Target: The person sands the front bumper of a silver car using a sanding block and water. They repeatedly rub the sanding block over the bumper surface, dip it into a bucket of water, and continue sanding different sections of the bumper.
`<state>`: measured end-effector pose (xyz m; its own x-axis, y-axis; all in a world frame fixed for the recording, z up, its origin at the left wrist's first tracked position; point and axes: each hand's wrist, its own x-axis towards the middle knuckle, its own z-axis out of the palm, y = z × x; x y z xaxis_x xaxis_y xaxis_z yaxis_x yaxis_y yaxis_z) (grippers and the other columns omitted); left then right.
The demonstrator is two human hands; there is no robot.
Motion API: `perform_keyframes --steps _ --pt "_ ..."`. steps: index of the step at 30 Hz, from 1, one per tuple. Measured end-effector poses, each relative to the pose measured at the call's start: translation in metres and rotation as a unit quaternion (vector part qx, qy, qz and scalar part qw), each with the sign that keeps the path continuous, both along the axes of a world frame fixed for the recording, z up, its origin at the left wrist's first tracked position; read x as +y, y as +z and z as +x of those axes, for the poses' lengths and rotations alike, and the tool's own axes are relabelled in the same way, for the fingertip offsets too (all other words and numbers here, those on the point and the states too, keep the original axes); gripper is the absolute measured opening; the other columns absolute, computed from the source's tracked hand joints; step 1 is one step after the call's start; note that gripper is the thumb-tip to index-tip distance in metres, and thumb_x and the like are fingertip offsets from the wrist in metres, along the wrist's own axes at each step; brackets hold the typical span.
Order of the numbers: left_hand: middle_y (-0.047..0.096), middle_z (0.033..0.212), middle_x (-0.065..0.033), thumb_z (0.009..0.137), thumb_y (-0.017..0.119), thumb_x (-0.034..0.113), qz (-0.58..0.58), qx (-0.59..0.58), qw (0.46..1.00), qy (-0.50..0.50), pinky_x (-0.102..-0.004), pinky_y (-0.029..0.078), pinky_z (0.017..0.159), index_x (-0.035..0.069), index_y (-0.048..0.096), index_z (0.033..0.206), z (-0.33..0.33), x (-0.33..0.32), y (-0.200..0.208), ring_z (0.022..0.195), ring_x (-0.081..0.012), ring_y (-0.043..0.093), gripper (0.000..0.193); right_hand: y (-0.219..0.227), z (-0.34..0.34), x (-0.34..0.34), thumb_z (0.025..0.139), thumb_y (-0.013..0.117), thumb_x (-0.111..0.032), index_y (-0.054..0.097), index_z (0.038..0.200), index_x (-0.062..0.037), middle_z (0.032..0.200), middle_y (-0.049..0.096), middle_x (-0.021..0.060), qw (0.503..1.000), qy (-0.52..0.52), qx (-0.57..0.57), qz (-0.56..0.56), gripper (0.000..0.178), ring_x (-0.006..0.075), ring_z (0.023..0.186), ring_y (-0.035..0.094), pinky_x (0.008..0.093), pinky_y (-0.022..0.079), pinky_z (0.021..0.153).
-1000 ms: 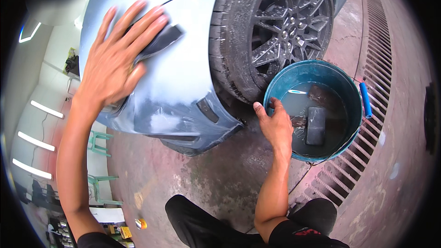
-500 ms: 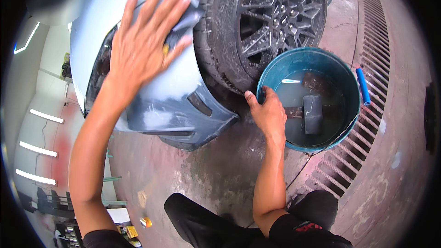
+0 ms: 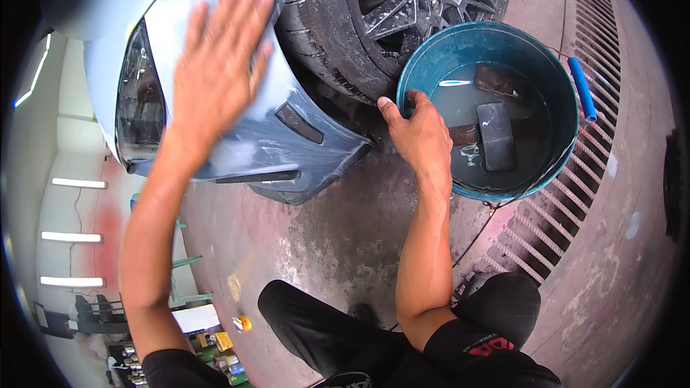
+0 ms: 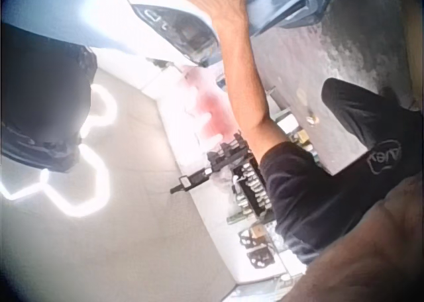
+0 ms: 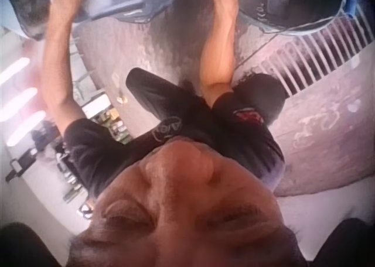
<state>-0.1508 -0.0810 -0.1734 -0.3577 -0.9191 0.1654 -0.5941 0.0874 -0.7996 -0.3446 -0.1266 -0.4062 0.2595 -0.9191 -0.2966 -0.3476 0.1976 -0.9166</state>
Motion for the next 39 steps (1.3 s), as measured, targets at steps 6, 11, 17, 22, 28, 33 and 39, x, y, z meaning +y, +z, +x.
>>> perform_keyframes --steps 6,11,17,22,28,33,39 --pt "0.037 0.186 0.0085 0.119 0.050 0.045 0.028 -0.056 0.998 0.024 -0.0520 0.005 0.143 0.044 0.043 0.176 0.010 0.019 -0.014 0.173 -0.0166 0.028 0.057 -0.004 0.002 0.003 0.100 0.076 -0.063 0.067 0.154 -0.0006 0.141 0.076 0.0287 1.000 0.009 0.008 -0.023 0.083 0.0454 0.136 0.071 0.0551 0.052 0.118" --pt "0.038 0.185 0.0079 0.121 0.046 0.049 0.037 -0.072 0.994 0.067 -0.0527 0.004 0.142 0.038 0.042 0.178 0.005 0.038 -0.023 0.174 -0.0172 0.026 0.058 0.003 -0.010 -0.002 0.099 0.076 -0.065 0.067 0.154 0.0002 0.140 0.076 0.0291 1.000 0.005 0.009 0.001 0.086 0.0457 0.135 0.072 0.0558 0.051 0.118" --pt "0.039 0.184 0.0129 0.113 0.060 0.049 0.114 -0.063 0.989 0.072 -0.0544 0.009 0.143 0.038 0.043 0.177 0.017 0.080 -0.051 0.170 -0.0158 0.034 0.067 -0.006 0.002 0.001 0.099 0.076 -0.065 0.067 0.154 0.0000 0.141 0.077 0.0266 1.000 0.009 0.001 -0.010 0.086 0.0426 0.135 0.073 0.0532 0.052 0.118" --pt "0.045 0.180 0.0131 0.113 0.061 0.040 0.105 -0.050 0.991 0.072 -0.0523 0.011 0.143 0.037 0.050 0.173 0.038 0.112 -0.049 0.168 -0.0149 0.037 0.061 -0.001 0.001 0.006 0.099 0.075 -0.067 0.067 0.154 -0.0003 0.141 0.077 0.0263 1.000 0.024 0.008 -0.012 0.087 0.0427 0.135 0.073 0.0519 0.053 0.118" --pt "0.046 0.180 0.0121 0.115 0.059 0.037 0.110 -0.048 0.990 0.071 -0.0508 0.007 0.143 0.038 0.052 0.172 0.015 0.092 -0.050 0.170 -0.0173 0.034 0.058 0.003 -0.005 0.005 0.099 0.076 -0.067 0.068 0.153 -0.0018 0.139 0.077 0.0273 1.000 0.021 0.008 0.014 0.085 0.0430 0.135 0.073 0.0535 0.052 0.118" --pt "0.037 0.185 0.0137 0.111 0.064 0.038 0.101 -0.074 0.989 0.076 -0.0496 0.008 0.144 0.036 0.042 0.177 0.032 0.107 -0.056 0.173 -0.0165 0.029 0.070 0.002 0.000 0.008 0.099 0.077 -0.064 0.068 0.152 -0.0004 0.140 0.077 0.0282 1.000 0.018 0.012 -0.009 0.083 0.0446 0.136 0.071 0.0533 0.052 0.118" --pt "0.043 0.183 0.0091 0.115 0.060 0.042 0.072 -0.038 0.996 0.042 -0.0552 0.003 0.143 0.037 0.048 0.174 0.012 0.054 -0.040 0.173 -0.0180 0.029 0.061 -0.002 0.005 0.006 0.100 0.077 -0.062 0.066 0.154 0.0001 0.144 0.075 0.0285 1.000 -0.004 0.005 -0.023 0.083 0.0449 0.138 0.070 0.0540 0.051 0.118"
